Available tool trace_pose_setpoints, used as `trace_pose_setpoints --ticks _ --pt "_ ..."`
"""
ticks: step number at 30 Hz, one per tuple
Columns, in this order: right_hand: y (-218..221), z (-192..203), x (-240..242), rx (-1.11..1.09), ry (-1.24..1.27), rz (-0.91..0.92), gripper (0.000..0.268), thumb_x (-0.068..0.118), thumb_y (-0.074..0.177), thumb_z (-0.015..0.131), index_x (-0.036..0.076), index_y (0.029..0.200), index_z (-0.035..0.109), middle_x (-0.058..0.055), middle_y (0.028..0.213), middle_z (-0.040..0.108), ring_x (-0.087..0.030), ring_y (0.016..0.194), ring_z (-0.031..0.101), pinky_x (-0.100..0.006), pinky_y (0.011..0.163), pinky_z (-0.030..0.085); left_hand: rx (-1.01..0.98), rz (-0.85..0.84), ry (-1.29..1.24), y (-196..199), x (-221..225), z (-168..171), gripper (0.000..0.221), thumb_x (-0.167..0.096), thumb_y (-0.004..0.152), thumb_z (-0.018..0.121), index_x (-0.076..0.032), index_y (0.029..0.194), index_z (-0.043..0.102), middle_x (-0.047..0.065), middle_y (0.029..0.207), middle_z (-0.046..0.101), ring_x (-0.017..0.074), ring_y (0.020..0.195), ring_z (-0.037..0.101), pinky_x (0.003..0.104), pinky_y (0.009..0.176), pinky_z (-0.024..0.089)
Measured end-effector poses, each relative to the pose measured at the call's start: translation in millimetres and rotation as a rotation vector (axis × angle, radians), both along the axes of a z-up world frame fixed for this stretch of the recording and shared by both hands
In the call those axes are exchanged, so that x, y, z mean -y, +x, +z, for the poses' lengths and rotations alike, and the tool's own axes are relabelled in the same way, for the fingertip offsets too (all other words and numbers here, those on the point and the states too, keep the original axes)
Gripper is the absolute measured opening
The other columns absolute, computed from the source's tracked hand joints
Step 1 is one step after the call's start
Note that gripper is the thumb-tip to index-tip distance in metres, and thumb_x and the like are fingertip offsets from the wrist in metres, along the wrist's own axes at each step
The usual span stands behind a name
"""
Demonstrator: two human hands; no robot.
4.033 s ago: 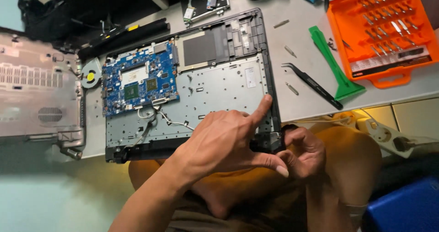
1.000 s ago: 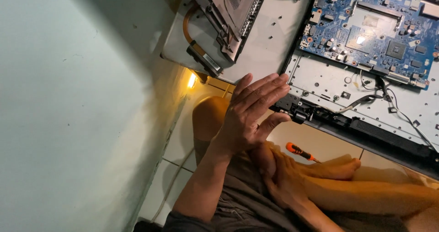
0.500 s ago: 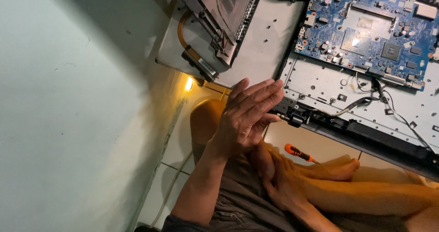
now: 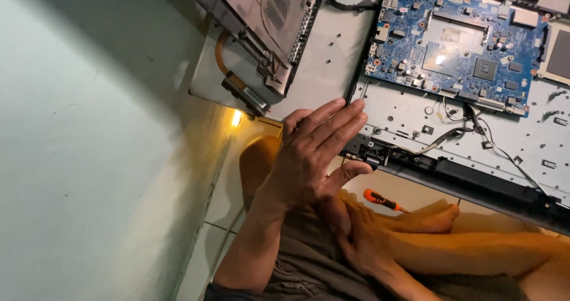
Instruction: Removing a motherboard from a laptop chassis, inspecting it, and cleaning it with a brush.
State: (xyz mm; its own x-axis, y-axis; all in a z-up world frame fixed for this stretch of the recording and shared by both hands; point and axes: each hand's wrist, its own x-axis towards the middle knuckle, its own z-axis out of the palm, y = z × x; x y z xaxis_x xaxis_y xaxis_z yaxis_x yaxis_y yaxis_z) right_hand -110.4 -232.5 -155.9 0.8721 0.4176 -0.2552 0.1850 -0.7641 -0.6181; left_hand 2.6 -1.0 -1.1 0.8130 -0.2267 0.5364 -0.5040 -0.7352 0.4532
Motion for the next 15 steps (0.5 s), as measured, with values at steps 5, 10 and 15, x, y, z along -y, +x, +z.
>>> trace_pose_setpoints --ticks 5,10,15 --pt "6.2 27.8 9.5 -0.033 0.044 0.113 0.067 0.042 0.092 0.06 0.002 0.145 0.045 -0.025 0.143 0.052 -0.044 0.126 0.054 -0.051 0.103 0.046 -0.008 -0.035 -0.067 -1.4 -2.8 4.1 0.058 -0.047 0.095 0.073 -0.011 0.139 0.064 0.002 0.15 0.059 0.0179 0.142 0.052 0.041 0.117 0.033" --pt "48.7 187.4 36.8 0.33 0.241 0.267 0.034 0.026 0.082 0.077 0.012 0.113 0.074 -0.004 0.121 0.078 -0.016 0.093 0.078 -0.03 0.079 0.063 -0.103 -0.089 -0.181 10.9 -5.0 30.1 0.055 -0.041 0.086 0.08 -0.01 0.131 0.069 0.005 0.141 0.066 0.022 0.133 0.06 0.04 0.114 0.034" --pt "138.3 218.7 93.0 0.76 -0.353 -0.056 0.045 0.013 0.104 0.073 -0.012 0.141 0.067 -0.035 0.139 0.068 -0.042 0.112 0.07 -0.047 0.086 0.062 -0.034 0.01 -0.131 62.5 4.4 33.3 0.096 -0.063 0.089 0.062 0.019 0.138 0.047 0.039 0.141 0.056 0.0484 0.132 0.06 0.051 0.115 0.047"
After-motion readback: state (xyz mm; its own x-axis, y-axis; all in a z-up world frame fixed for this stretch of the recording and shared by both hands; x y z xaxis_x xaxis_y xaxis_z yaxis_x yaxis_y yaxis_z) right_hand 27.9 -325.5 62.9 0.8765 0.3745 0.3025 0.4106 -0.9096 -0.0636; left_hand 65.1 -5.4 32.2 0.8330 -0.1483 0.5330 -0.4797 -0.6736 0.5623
